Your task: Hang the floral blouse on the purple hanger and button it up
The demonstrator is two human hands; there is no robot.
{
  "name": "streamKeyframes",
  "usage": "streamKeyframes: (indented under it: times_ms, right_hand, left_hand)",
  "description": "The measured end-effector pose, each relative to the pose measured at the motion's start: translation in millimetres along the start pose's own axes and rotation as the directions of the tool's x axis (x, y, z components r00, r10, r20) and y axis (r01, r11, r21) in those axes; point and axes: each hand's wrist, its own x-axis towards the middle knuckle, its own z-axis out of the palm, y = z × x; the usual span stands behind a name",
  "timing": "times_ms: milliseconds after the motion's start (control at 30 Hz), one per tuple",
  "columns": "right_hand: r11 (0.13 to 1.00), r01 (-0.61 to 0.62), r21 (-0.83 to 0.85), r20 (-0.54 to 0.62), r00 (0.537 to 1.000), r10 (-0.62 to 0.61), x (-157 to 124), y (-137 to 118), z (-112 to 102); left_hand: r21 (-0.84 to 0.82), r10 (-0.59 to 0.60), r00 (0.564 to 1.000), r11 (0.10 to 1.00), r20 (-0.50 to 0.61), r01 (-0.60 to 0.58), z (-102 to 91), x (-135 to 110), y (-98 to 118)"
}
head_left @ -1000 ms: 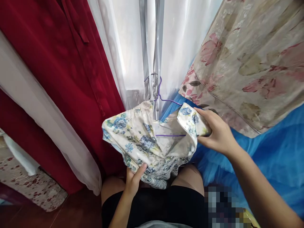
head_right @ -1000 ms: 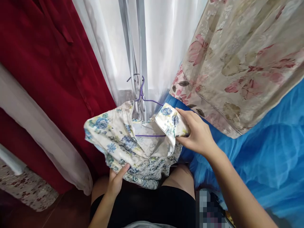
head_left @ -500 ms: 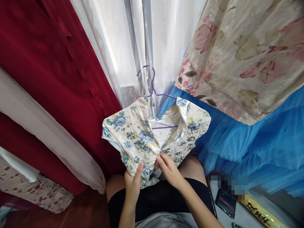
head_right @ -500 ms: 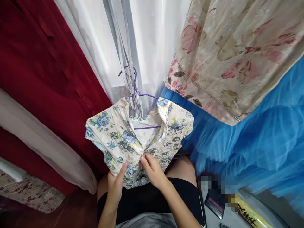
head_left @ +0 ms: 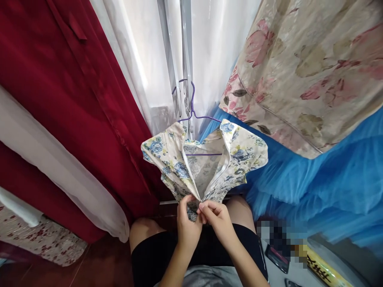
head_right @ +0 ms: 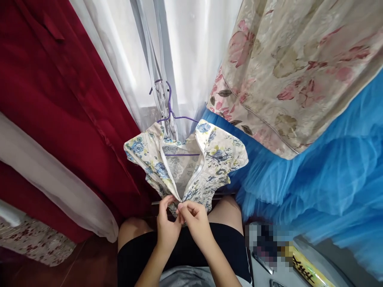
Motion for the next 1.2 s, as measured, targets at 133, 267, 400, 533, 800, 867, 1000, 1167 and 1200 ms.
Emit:
streamKeyframes:
  times_ms: [133, 267, 400, 533, 800, 867, 1000, 1167, 1200]
  right_hand:
    - [0.998, 0.0, -0.056, 0.03, 1.0, 0.001, 4.8, -9.7, -2.4]
    - [0.997, 0.059, -0.045, -0.048, 0.997, -0.061, 21.2, -41.3, -10.0]
    - [0.989, 0.139, -0.052, -0.071, 0.987, -0.143, 55.6, -100.3, -14.2]
    - [0.966, 0.256, -0.022, -0.018, 0.966, -0.257, 97.2, -154.1, -7.9]
    - [0.929, 0.371, -0.001, 0.024, 0.928, -0.371, 112.5, -169.3, 11.7]
    - [0.916, 0.398, -0.055, 0.024, 0.917, -0.397, 106.7, -163.7, 11.8]
    - [0.883, 0.445, -0.147, 0.066, 0.896, -0.44, 100.6, -159.2, 9.2]
    - [0.832, 0.487, -0.265, 0.062, 0.87, -0.49, 104.6, -155.5, 5.6]
    - [0.813, 0.484, -0.324, 0.044, 0.866, -0.498, 106.6, -152.6, 4.7]
  left_hand:
    - [-0.017, 0.025, 0.993, 1.0, 0.119, -0.023, 13.9, 12.6, 4.7]
    - [0.038, 0.11, 0.958, 0.992, 0.264, -0.124, 15.5, 19.6, 22.6]
    - [0.264, 0.059, 0.842, 0.936, 0.537, -0.234, 10.3, 23.3, 48.5]
    - [0.439, -0.043, 0.711, 0.812, 0.702, -0.384, 3.1, 38.4, 62.7]
    - [0.318, 0.072, 0.758, 0.879, 0.649, -0.356, -18.9, 103.0, 58.6]
    - [0.144, 0.231, 0.877, 0.938, 0.422, -0.317, -30.3, 131.3, 69.7]
    - [0.007, 0.442, 0.89, 0.895, 0.113, -0.445, -45.3, 184.9, 105.3]
    - [0.08, 0.59, 0.787, 0.789, 0.177, -0.61, -39.7, 210.1, 137.0]
    - [0.078, 0.596, 0.794, 0.792, 0.122, -0.606, -39.1, 210.7, 140.8]
